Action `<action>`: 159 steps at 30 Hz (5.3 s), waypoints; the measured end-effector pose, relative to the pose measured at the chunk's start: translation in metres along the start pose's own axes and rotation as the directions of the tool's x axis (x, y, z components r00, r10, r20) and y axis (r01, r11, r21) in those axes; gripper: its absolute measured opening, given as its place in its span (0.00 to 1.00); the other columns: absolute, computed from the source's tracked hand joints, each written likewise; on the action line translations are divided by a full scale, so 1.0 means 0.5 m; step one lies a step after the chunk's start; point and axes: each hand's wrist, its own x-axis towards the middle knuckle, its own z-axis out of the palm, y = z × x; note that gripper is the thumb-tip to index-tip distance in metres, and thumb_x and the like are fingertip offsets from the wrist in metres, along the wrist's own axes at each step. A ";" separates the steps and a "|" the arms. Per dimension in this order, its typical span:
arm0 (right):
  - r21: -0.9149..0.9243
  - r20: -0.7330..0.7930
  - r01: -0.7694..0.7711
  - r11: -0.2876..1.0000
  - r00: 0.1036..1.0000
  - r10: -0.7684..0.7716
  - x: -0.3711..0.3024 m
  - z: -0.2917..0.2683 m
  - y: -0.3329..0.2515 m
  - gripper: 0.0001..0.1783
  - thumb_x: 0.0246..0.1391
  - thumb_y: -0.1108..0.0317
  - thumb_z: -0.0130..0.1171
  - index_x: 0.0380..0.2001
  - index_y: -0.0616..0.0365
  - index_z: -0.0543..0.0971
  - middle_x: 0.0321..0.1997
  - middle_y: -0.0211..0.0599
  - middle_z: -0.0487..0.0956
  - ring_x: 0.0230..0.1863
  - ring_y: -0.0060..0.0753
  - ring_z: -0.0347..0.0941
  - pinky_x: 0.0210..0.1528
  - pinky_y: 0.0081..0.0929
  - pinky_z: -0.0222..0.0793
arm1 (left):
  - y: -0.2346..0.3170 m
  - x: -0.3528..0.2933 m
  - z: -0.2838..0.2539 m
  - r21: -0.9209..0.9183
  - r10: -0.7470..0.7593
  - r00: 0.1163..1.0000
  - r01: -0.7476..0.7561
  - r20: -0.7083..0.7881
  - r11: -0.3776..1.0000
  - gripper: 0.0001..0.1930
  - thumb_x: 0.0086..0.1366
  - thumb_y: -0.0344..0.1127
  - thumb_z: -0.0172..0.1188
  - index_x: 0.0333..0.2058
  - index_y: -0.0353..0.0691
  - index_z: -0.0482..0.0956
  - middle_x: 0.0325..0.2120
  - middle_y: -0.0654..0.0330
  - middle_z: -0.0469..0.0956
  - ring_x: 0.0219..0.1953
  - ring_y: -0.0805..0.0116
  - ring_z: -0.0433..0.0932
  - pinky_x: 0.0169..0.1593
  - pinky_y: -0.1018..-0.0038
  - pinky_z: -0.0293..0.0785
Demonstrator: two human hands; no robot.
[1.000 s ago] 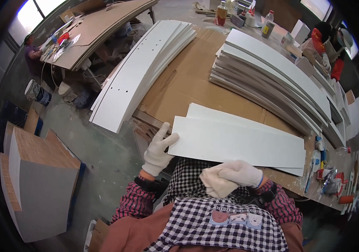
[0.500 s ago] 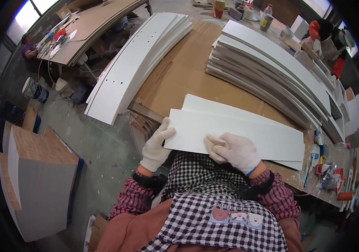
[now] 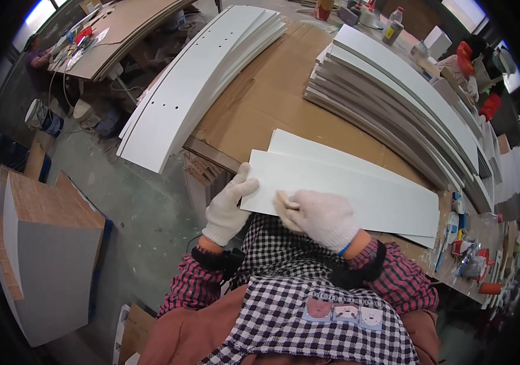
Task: The worker is cleaning white furniture panels by wiping them with a cloth.
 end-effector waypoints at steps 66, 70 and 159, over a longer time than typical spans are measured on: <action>0.257 -0.724 -0.197 0.946 0.609 0.324 -0.230 0.007 0.424 0.17 0.57 0.70 0.57 0.50 0.57 0.78 0.43 0.42 0.80 0.46 0.37 0.78 0.47 0.29 0.73 | 0.086 0.041 -0.027 -0.539 -0.552 0.738 0.668 0.388 0.514 0.20 0.73 0.38 0.48 0.58 0.33 0.67 0.48 0.55 0.75 0.47 0.70 0.76 0.52 0.70 0.75; 0.179 -0.715 -0.107 0.978 0.669 0.204 -0.136 0.022 0.282 0.13 0.56 0.70 0.57 0.45 0.56 0.80 0.38 0.44 0.79 0.40 0.41 0.78 0.43 0.32 0.73 | 0.097 0.019 -0.084 -0.492 -0.440 0.690 0.720 0.574 0.489 0.30 0.75 0.50 0.40 0.66 0.34 0.54 0.56 0.53 0.71 0.57 0.63 0.71 0.59 0.67 0.69; 0.228 -0.730 -0.311 0.923 0.572 0.374 -0.256 0.041 0.373 0.09 0.59 0.58 0.52 0.37 0.47 0.77 0.33 0.44 0.78 0.38 0.50 0.75 0.38 0.44 0.71 | 0.096 -0.018 -0.009 -0.612 -0.668 0.601 0.744 0.439 0.267 0.19 0.70 0.35 0.50 0.54 0.31 0.64 0.43 0.48 0.76 0.38 0.53 0.82 0.29 0.59 0.87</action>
